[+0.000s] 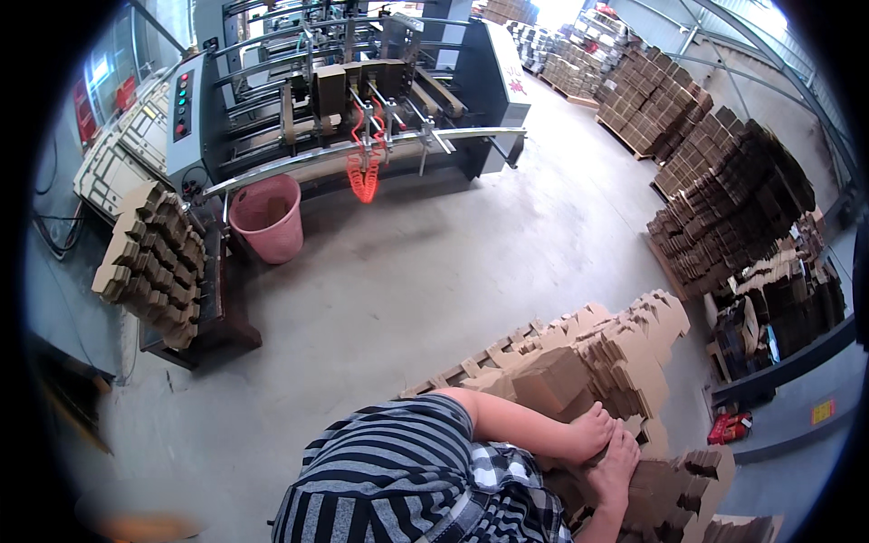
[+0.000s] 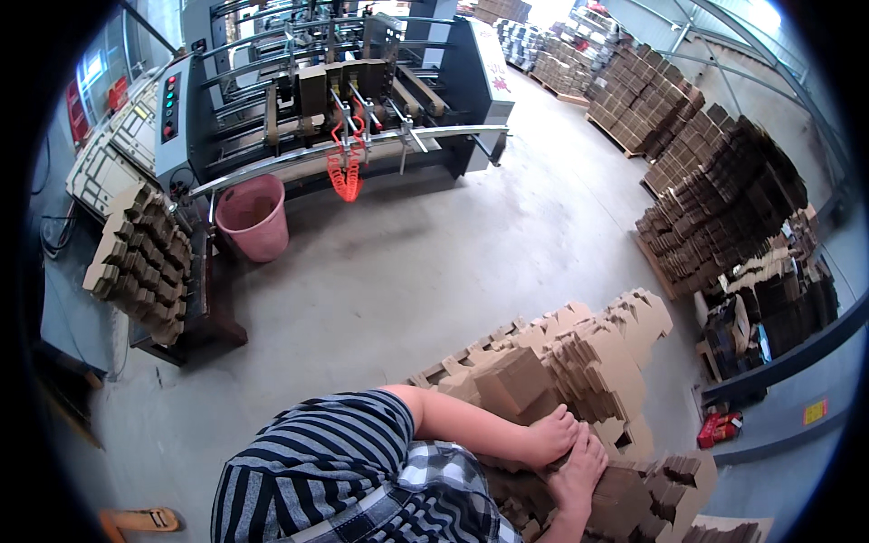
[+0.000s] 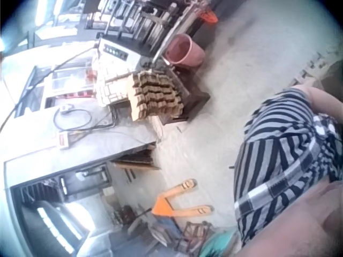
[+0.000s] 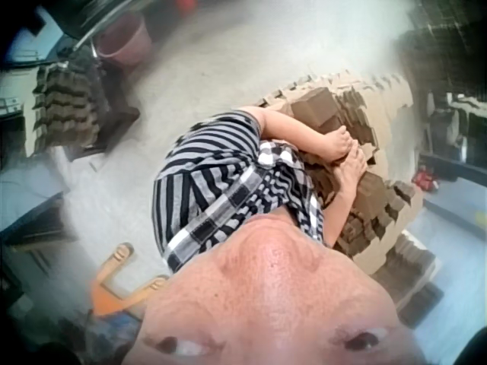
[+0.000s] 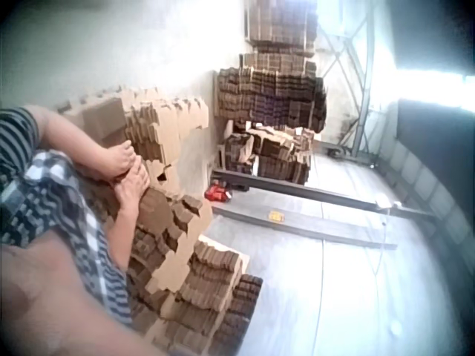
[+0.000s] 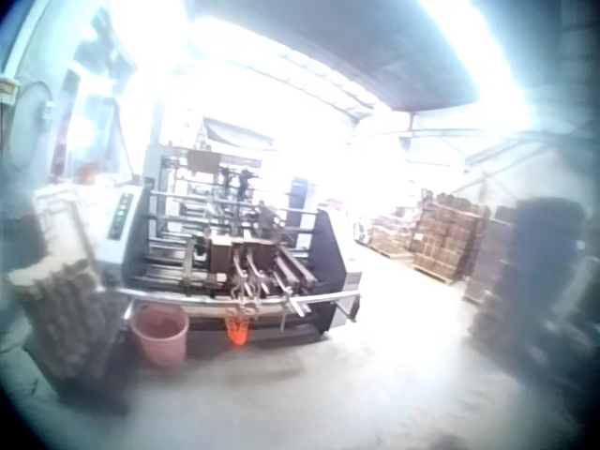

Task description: The person repeatedly picks up stacks of flat cardboard pieces from a pile and places them into a cardboard processing machine. The person handles the cardboard by hand, feeding it into the machine's input area in a repetitive cycle.

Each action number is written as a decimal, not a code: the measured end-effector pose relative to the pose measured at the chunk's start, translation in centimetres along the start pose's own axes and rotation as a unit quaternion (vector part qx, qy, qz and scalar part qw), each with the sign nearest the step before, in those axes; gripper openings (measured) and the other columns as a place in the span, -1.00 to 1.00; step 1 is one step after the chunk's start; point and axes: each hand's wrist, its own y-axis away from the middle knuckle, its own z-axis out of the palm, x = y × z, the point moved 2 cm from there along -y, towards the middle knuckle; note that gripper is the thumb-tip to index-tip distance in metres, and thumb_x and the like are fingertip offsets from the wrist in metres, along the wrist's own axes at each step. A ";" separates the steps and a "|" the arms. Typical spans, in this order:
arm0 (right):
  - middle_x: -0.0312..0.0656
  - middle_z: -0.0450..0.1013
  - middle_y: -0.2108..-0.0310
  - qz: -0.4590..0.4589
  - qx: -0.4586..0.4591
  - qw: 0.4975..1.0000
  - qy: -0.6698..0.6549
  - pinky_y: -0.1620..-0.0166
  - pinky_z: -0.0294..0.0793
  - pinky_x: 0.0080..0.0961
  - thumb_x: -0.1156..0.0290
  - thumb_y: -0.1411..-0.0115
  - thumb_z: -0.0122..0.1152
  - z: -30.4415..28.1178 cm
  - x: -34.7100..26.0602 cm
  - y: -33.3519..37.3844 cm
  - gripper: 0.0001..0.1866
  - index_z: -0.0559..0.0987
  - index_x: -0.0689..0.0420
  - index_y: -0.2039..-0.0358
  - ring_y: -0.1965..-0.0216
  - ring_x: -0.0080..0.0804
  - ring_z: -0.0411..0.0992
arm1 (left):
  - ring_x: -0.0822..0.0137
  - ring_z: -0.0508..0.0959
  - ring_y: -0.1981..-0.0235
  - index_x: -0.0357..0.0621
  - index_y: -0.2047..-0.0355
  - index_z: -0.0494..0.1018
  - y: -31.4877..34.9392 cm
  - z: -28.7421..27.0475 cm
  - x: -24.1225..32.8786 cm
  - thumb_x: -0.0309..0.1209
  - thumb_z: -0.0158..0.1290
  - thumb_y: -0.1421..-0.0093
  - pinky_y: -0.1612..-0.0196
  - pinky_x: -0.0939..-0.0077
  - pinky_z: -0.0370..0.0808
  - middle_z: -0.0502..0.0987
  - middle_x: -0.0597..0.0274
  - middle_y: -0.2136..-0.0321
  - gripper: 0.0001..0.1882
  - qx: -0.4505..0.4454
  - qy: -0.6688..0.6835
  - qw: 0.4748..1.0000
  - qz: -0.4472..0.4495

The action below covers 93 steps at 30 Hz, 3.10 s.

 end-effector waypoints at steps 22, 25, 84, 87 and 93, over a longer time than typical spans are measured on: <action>-0.04 0.23 0.08 -0.007 -0.011 1.000 0.009 -0.23 0.00 -0.18 0.35 0.43 0.33 0.2 0.1 0.2 -0.06 0.26 0.12 -0.12 -0.07 -0.05 0.17 | -0.09 0.33 -0.06 -0.47 -0.06 0.22 1.7 -1.0 -2.8 -0.06 0.11 0.17 -0.12 -0.17 0.15 0.33 -0.17 -0.02 -0.13 -0.047 -0.108 0.993 -0.003; -0.03 0.22 0.03 0.016 -0.049 0.999 0.004 -0.26 -0.09 -0.10 0.33 0.42 0.33 -0.3 -0.2 0.0 -0.05 0.24 0.11 -0.13 -0.13 -0.06 0.13 | -0.08 0.36 -0.01 -0.43 -0.04 0.26 2.1 -1.4 -2.8 -0.08 0.06 0.10 -0.09 -0.13 0.18 0.37 -0.14 0.03 -0.22 -0.034 -0.120 0.992 0.005; -0.19 0.36 0.10 0.073 -0.070 0.980 0.169 -0.20 0.07 -0.10 0.14 0.21 0.40 1.7 -3.5 -3.0 -0.21 0.31 0.19 -0.03 -0.06 -0.30 0.23 | 0.03 -0.01 -0.31 -0.19 -0.31 -0.22 9.8 -4.5 -15.7 -0.20 0.35 0.17 -0.31 0.25 0.03 -0.06 -0.09 -0.28 0.19 -0.017 0.426 0.892 -0.153; -0.18 0.35 0.08 0.074 -0.073 0.978 0.183 -0.21 0.06 -0.10 0.10 0.20 0.40 1.7 -3.5 -2.9 -0.15 0.28 0.20 -0.08 -0.08 -0.30 0.22 | 0.04 0.09 -0.28 -0.15 -0.31 -0.18 9.7 -5.0 -15.6 -0.15 0.36 0.17 -0.29 0.29 0.10 0.03 -0.06 -0.26 0.18 -0.026 0.337 0.927 -0.161; -0.17 0.35 0.07 0.079 -0.075 0.981 0.158 -0.22 0.05 -0.13 0.14 0.26 0.44 1.4 -4.2 -3.4 -0.15 0.29 0.18 -0.04 -0.09 -0.27 0.21 | -0.01 0.11 -0.26 -0.22 -0.29 -0.14 9.9 -6.1 -16.3 -0.08 0.36 0.18 -0.27 0.28 0.12 0.05 -0.13 -0.24 0.18 -0.062 0.299 0.937 -0.172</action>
